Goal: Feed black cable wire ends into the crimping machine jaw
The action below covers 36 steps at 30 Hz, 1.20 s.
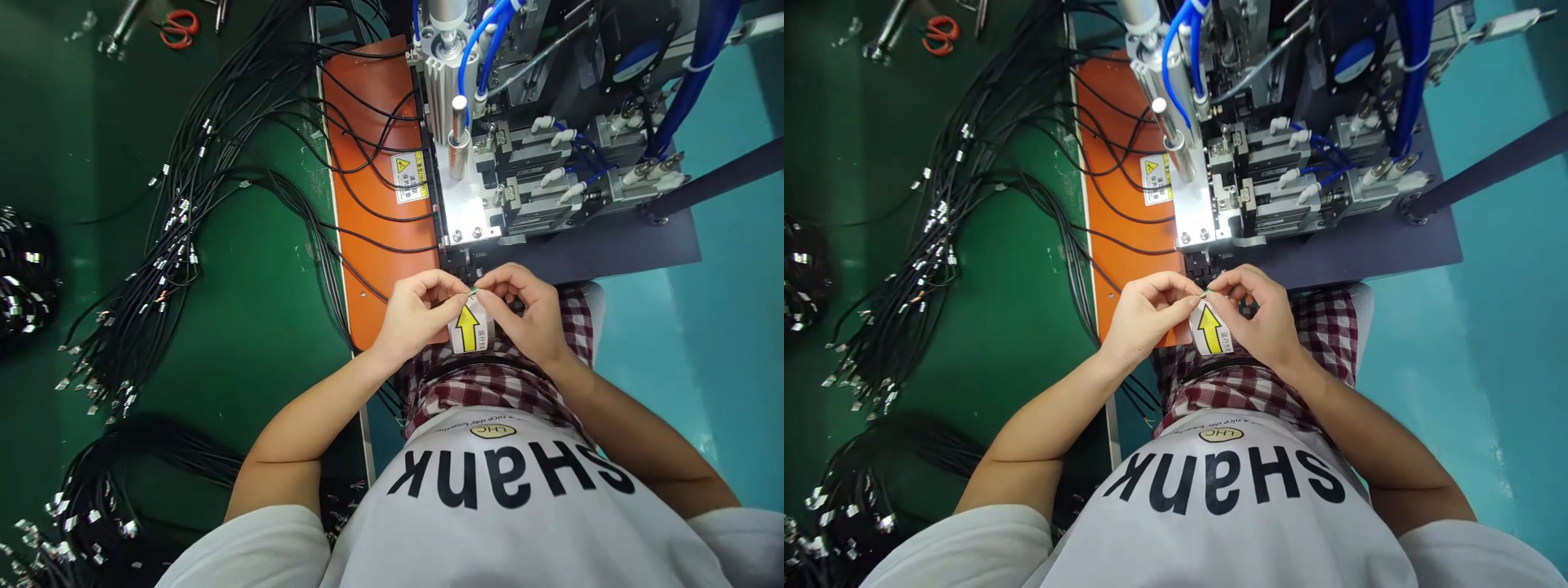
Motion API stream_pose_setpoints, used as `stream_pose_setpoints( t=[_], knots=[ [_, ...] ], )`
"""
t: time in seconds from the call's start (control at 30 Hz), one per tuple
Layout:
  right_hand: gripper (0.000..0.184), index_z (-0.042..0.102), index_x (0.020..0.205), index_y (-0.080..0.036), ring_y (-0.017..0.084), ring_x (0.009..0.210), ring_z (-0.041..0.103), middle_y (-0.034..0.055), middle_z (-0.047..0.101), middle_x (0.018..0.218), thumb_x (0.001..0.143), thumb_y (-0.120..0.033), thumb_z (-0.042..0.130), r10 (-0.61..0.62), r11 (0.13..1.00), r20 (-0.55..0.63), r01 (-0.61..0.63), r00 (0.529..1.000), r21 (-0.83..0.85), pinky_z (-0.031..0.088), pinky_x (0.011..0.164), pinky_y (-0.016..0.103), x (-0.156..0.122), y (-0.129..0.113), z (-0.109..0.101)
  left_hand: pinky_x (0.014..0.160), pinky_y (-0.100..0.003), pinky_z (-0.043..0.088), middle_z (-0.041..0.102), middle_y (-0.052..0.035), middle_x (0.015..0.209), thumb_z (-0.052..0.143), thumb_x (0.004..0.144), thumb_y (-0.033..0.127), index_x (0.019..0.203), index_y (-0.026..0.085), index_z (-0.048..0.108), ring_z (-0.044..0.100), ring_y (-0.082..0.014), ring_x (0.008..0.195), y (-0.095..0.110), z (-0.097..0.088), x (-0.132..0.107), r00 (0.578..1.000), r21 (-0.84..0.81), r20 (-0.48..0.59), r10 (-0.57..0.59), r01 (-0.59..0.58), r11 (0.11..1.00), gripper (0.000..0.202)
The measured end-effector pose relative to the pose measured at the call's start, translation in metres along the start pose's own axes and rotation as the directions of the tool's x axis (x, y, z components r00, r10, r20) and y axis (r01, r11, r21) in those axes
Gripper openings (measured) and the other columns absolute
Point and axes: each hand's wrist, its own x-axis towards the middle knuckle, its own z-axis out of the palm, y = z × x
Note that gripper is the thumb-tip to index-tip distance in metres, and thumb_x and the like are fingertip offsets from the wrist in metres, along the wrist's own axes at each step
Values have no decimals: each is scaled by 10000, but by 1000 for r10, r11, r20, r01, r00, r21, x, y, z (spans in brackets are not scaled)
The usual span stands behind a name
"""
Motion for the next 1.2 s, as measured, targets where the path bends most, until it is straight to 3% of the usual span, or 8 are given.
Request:
stream_pose_setpoints(
  t=[0.43, 0.77, 1.0, 1.1, 1.2],
  knots=[
    [117, 714, 845, -196, 114, 620, 556, -6, 659, 733, 840, -309, 745, 270, 901, 66, -277, 961, 334, 446, 575, 264, -2, 4, 9, 660, -214, 493, 692, -20, 777, 821, 757, 330, 829, 140, 703, 611, -99, 701, -3, 3, 0, 998, 35, -30, 54, -53, 998, 235],
    [133, 723, 842, -206, 112, 592, 558, -15, 649, 699, 819, -328, 773, 323, 863, 50, -316, 945, 393, 435, 536, 251, -4, 5, 13, 630, -208, 502, 690, -15, 756, 828, 754, 331, 827, 148, 708, 609, -96, 674, -6, 4, 0, 998, 16, -51, 40, -39, 999, 231],
    [114, 696, 810, -205, 121, 627, 554, -3, 666, 733, 844, -304, 742, 263, 937, -86, -233, 961, 261, 440, 573, 266, -14, -5, 20, 628, -225, 486, 672, -9, 765, 795, 785, 347, 840, 164, 715, 586, -102, 664, -9, 1, 0, 999, 7, -26, 37, -37, 999, 207],
    [93, 703, 807, -206, 119, 636, 544, -11, 651, 719, 841, -283, 743, 188, 969, -53, -176, 981, 173, 416, 575, 266, -11, -5, 12, 637, -213, 472, 666, -7, 773, 790, 795, 331, 855, 164, 717, 580, -98, 687, -10, 0, -1, 999, -12, -4, 43, -43, 999, 192],
    [115, 714, 815, -207, 122, 665, 562, -4, 668, 753, 854, -312, 737, 191, 957, 28, -192, 981, 219, 427, 596, 266, -3, -2, -1, 644, -212, 472, 666, -9, 778, 786, 802, 324, 860, 162, 712, 581, -98, 697, -9, 0, -2, 999, -32, 21, 43, -42, 999, 188]
  ],
)
